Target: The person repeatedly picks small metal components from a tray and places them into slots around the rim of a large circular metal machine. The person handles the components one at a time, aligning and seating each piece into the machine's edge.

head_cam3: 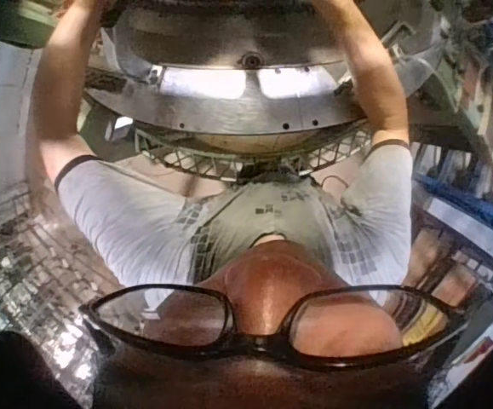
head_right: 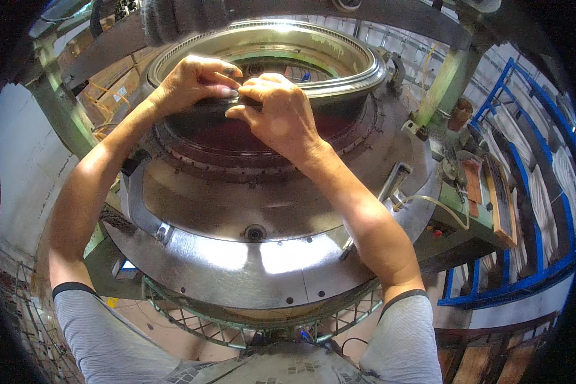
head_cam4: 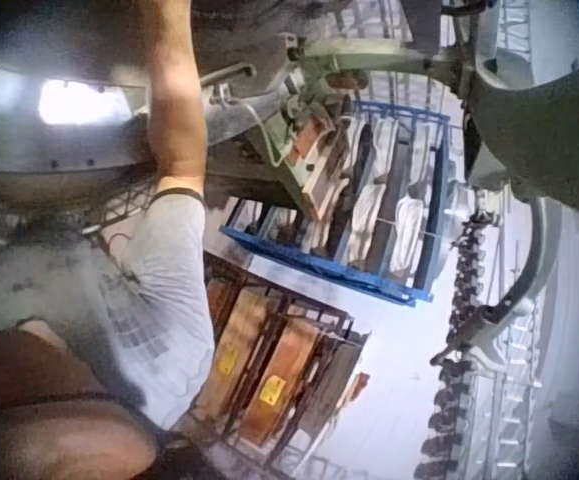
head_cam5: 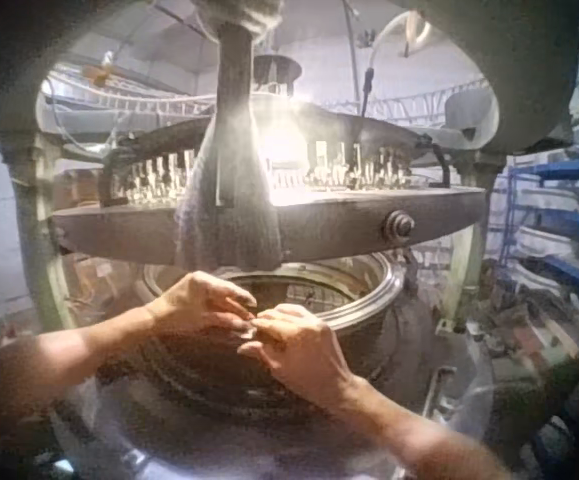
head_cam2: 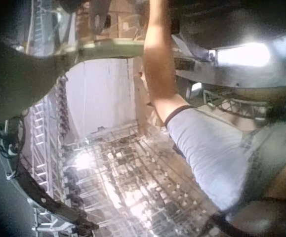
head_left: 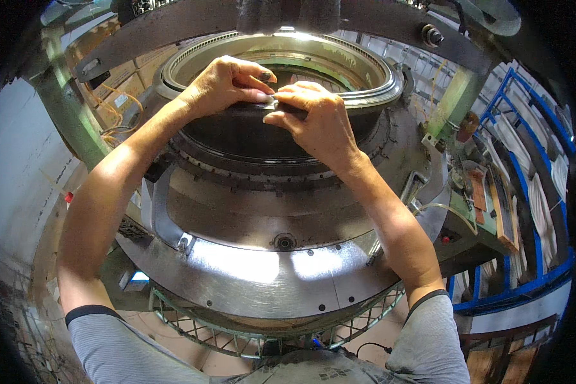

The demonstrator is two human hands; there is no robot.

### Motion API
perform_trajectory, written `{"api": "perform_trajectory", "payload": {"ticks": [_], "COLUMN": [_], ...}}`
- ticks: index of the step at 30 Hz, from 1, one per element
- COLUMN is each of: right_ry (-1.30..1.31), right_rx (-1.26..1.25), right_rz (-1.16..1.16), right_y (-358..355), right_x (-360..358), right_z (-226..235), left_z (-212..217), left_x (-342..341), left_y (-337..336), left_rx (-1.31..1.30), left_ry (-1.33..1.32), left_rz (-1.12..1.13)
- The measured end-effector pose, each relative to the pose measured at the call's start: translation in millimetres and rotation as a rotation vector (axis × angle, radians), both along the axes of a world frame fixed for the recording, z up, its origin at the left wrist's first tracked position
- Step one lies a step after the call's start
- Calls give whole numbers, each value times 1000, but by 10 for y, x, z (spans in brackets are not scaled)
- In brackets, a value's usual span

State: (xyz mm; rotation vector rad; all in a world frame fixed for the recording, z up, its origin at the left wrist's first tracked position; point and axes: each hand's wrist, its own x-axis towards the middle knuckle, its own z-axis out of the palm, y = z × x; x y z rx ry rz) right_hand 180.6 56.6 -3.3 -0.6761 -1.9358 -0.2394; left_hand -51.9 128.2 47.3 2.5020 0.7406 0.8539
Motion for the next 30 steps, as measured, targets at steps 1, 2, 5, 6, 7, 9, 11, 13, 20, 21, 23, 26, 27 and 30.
{"api": "perform_trajectory", "payload": {"ticks": [1,2,5,6,7,9,11,13,20,21,23,26,27,30], "right_ry": [-35,-19,-41,-46,-47,-25,56,48,-84,-114,-290,-536,-553,-548], "right_rx": [33,20,-142,-142,-103,2,90,21,-672,-656,-680,-630,-734,-705], "right_rz": [-38,-26,-22,-11,-27,-154,-106,-48,-73,-26,-79,-379,-393,-380], "right_y": [24,26,24,19,-7,-94,-264,-487,-394,-344,-216,-196,-165,-161], "right_x": [-27,-27,20,55,101,181,270,343,248,174,-32,-333,-389,-416], "right_z": [11,18,80,117,146,168,104,-64,-690,-745,-805,-906,-913,-962], "left_z": [-14,-30,3,20,18,-7,-7,16,7,10,50,65,57,-4], "left_x": [3,16,52,65,96,118,139,167,341,350,380,453,449,457], "left_y": [-6,-10,35,56,70,64,58,56,28,13,-1,-16,-26,-15], "left_rx": [0,10,39,43,163,70,78,77,118,79,17,183,185,198], "left_ry": [-16,-39,-9,17,69,67,46,71,157,139,134,182,139,77], "left_rz": [-4,-18,-82,-92,-64,-61,-65,-54,75,66,100,119,89,47]}}
